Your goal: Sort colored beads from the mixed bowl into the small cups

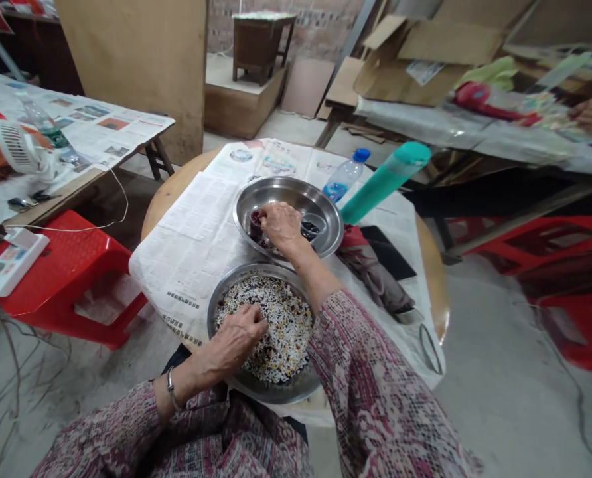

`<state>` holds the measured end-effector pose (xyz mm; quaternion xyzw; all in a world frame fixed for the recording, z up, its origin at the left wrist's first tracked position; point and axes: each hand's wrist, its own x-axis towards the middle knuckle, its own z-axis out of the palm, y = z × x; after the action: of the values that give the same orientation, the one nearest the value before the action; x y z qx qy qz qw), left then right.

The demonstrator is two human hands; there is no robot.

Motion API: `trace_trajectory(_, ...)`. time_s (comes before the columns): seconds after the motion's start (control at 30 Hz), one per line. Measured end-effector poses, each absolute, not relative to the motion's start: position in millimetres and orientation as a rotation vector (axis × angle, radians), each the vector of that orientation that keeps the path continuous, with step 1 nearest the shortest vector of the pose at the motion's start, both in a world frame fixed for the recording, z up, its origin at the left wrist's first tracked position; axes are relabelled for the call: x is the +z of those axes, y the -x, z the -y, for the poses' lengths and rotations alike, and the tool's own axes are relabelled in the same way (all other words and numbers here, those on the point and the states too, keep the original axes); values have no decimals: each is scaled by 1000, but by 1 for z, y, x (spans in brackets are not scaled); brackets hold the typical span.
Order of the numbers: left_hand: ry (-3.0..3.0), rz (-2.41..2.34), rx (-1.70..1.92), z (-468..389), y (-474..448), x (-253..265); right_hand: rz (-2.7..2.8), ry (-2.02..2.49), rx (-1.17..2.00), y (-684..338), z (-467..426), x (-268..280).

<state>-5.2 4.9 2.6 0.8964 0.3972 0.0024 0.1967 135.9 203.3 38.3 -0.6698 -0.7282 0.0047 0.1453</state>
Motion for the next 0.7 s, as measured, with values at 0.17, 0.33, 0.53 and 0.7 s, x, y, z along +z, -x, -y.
trace_trajectory(0.17,-2635,-818,67,6,-5,-3,1962,1836,76,-138,-196,40)
trace_trajectory(0.33,-2737,-729,73,-11,-20,-8,1902,1752,104,-142,-176,50)
trace_trajectory(0.53,-2647,-1031,31,-37,-8,-1,1879,1526,191,-160,-121,49)
trace_trajectory(0.7,-2589,-1188,61,-19,20,7,1997,1549,346,-180,-54,32)
